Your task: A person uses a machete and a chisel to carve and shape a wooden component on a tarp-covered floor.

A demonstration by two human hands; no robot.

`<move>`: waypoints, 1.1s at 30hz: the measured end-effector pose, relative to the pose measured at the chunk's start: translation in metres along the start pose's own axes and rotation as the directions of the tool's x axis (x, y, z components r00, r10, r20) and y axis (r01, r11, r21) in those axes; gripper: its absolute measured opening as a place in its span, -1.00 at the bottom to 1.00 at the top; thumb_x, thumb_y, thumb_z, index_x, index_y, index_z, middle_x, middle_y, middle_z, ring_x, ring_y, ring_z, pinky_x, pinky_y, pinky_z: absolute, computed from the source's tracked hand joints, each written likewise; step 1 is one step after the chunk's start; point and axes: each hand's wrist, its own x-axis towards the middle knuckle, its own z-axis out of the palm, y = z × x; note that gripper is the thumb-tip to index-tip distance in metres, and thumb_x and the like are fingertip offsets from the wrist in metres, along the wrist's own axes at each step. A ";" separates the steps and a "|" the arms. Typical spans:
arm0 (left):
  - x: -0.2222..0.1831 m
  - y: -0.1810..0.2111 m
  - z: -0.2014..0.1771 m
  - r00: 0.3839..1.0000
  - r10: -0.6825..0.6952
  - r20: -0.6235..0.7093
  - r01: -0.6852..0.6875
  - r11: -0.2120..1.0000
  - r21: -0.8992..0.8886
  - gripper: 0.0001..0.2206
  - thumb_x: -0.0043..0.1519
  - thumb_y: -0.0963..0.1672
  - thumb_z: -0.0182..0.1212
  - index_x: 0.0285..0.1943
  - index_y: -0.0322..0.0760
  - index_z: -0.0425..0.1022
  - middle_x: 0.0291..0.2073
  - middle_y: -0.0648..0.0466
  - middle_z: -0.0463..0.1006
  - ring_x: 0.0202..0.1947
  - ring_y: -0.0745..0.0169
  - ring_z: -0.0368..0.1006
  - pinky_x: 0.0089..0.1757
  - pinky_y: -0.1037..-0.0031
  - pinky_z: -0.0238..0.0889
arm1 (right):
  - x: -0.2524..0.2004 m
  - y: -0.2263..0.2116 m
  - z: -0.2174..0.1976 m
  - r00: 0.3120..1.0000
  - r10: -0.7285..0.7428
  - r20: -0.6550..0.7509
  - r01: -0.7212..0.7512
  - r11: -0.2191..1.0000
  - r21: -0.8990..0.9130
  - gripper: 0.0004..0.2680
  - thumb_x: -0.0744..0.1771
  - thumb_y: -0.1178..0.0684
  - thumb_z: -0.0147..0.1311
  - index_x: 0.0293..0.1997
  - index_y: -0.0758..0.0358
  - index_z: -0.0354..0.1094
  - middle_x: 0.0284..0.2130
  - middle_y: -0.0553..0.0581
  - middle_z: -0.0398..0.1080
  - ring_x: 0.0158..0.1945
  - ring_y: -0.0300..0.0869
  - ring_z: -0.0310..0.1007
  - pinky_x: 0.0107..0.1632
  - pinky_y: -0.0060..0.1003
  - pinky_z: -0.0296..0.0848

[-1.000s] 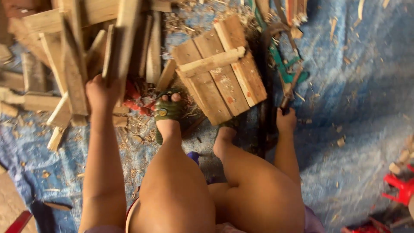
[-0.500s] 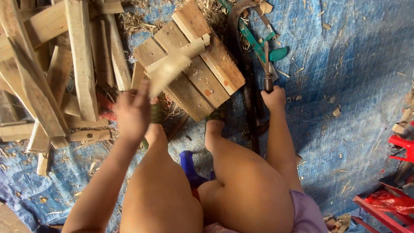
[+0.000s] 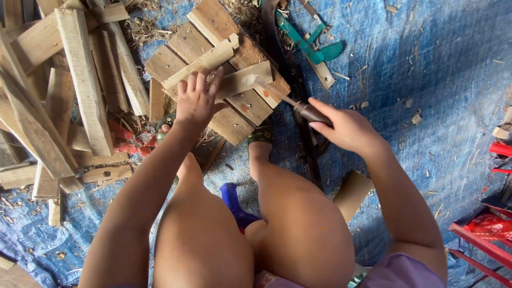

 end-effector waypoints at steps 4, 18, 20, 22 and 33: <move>0.002 0.005 -0.003 0.998 0.015 0.055 -0.011 0.997 -0.082 -0.04 0.09 0.19 0.40 0.66 0.06 -0.04 0.44 -0.23 0.14 0.43 -0.23 0.05 0.17 -0.09 0.01 | 0.013 -0.006 -0.007 0.998 -0.070 0.007 0.069 0.959 -0.275 -0.57 0.43 -0.11 -0.13 0.56 -0.11 0.06 -0.04 0.47 0.54 0.03 0.30 0.57 0.05 0.10 0.50; 0.015 -0.002 0.002 0.871 0.036 0.491 0.038 0.990 -0.139 -0.21 0.30 0.21 -0.05 0.67 0.28 -0.36 0.62 -0.03 -0.57 0.57 -0.19 -0.77 0.33 -0.41 -0.53 | 0.094 -0.030 -0.064 0.974 -0.003 0.228 0.092 0.919 -0.384 -0.56 0.37 -0.13 -0.05 0.43 0.20 0.23 -0.27 0.36 0.61 -0.66 -0.06 0.55 -0.54 -0.22 0.51; 0.020 -0.001 0.003 0.852 0.023 0.523 0.050 0.991 -0.125 -0.22 0.31 0.21 -0.06 0.67 0.31 -0.40 0.61 0.00 -0.62 0.56 -0.18 -0.81 0.33 -0.40 -0.56 | 0.092 -0.050 -0.078 0.958 0.045 0.284 0.043 0.954 -0.297 -0.55 0.39 -0.10 -0.08 0.46 0.24 0.18 -0.32 0.44 0.57 -0.60 0.01 0.55 -0.55 -0.19 0.50; 0.020 -0.002 0.005 0.825 0.015 0.565 0.059 0.992 -0.112 -0.22 0.31 0.21 -0.07 0.66 0.34 -0.44 0.60 0.02 -0.68 0.54 -0.17 -0.85 0.33 -0.39 -0.59 | 0.089 -0.060 -0.082 0.932 0.086 0.353 -0.013 0.979 -0.204 -0.55 0.40 -0.07 -0.10 0.49 0.28 0.13 -0.37 0.52 0.52 -0.54 0.09 0.55 -0.56 -0.17 0.49; 0.022 0.000 0.005 0.804 0.001 0.594 0.059 0.995 -0.083 -0.22 0.31 0.24 -0.12 0.66 0.36 -0.46 0.60 0.06 -0.73 0.54 -0.16 -0.88 0.34 -0.38 -0.62 | 0.111 -0.003 -0.003 0.921 -0.383 0.071 0.283 0.533 -0.797 -0.63 0.40 0.01 -0.17 0.40 0.18 0.23 -0.40 0.46 0.55 -0.39 0.24 0.61 -0.54 0.15 0.46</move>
